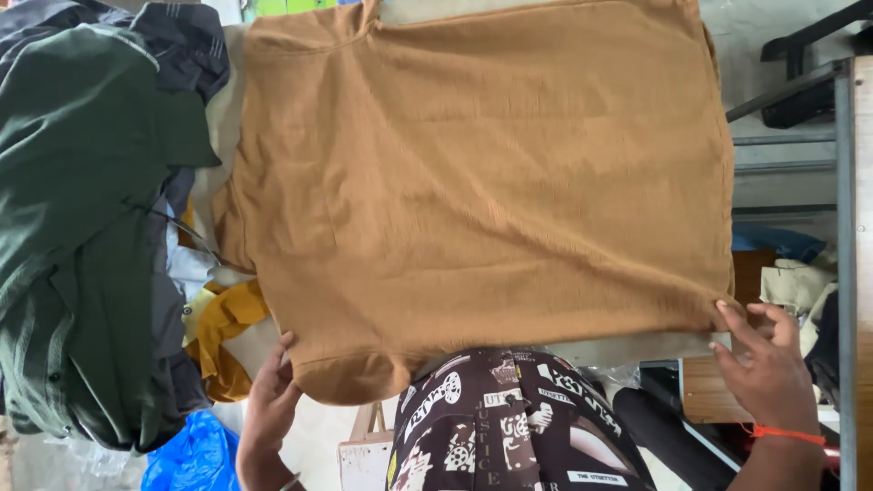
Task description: The recorder folds a brown button-down shirt on a table in a warehouse.
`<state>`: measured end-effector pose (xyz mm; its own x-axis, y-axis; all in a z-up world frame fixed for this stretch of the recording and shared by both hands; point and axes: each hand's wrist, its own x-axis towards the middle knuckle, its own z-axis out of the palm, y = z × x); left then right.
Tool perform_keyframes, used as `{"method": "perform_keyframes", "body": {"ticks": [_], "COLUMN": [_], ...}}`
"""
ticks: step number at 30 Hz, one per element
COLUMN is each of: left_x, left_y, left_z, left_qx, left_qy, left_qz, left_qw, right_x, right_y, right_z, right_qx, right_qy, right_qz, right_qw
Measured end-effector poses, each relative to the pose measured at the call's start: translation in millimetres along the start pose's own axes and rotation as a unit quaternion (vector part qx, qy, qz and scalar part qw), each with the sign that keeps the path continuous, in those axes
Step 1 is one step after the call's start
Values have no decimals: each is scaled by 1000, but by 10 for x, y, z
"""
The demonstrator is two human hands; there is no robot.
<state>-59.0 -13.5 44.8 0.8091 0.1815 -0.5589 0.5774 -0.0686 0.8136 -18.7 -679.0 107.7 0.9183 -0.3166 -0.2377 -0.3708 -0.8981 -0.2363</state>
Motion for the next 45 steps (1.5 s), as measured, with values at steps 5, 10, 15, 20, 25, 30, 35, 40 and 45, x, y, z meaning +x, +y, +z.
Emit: {"method": "perform_keyframes", "body": {"ticks": [5, 10, 15, 20, 25, 30, 35, 40, 45], "left_x": [-261, -424, -316, -386, -403, -579, -703, -794, -773], "left_y": [-63, 5, -858, -532, -1192, -498, -1117, -670, 288], "left_z": [121, 167, -73, 65, 31, 608, 465, 451, 634], "left_qx": [-389, -91, -27, -224, -178, -52, -71, -208, -294], "left_qy": [-48, -142, -57, 5, 65, 36, 27, 232, 153], "left_qz": [-11, -141, -64, 93, -17, -137, -135, 23, -11], "left_qw": [920, 975, 996, 970, 982, 988, 988, 950, 944], "right_x": [89, 199, 399, 473, 494, 546, 563, 578, 576], "right_y": [287, 316, -535, -1304, -1339, -1248, -1231, -1212, -1270], "right_z": [263, 353, 143, 289, 897, 1007, 1001, 1010, 973], "right_qx": [4, -132, -72, -30, -72, -32, -57, -33, -37], "right_qy": [1, 191, 200, 195, 172, 108, 98, 104, 105], "right_qz": [9, -40, -132, -178, -265, -230, -228, -228, -218], "right_qw": [1000, 972, 968, 964, 946, 967, 967, 968, 970]}}
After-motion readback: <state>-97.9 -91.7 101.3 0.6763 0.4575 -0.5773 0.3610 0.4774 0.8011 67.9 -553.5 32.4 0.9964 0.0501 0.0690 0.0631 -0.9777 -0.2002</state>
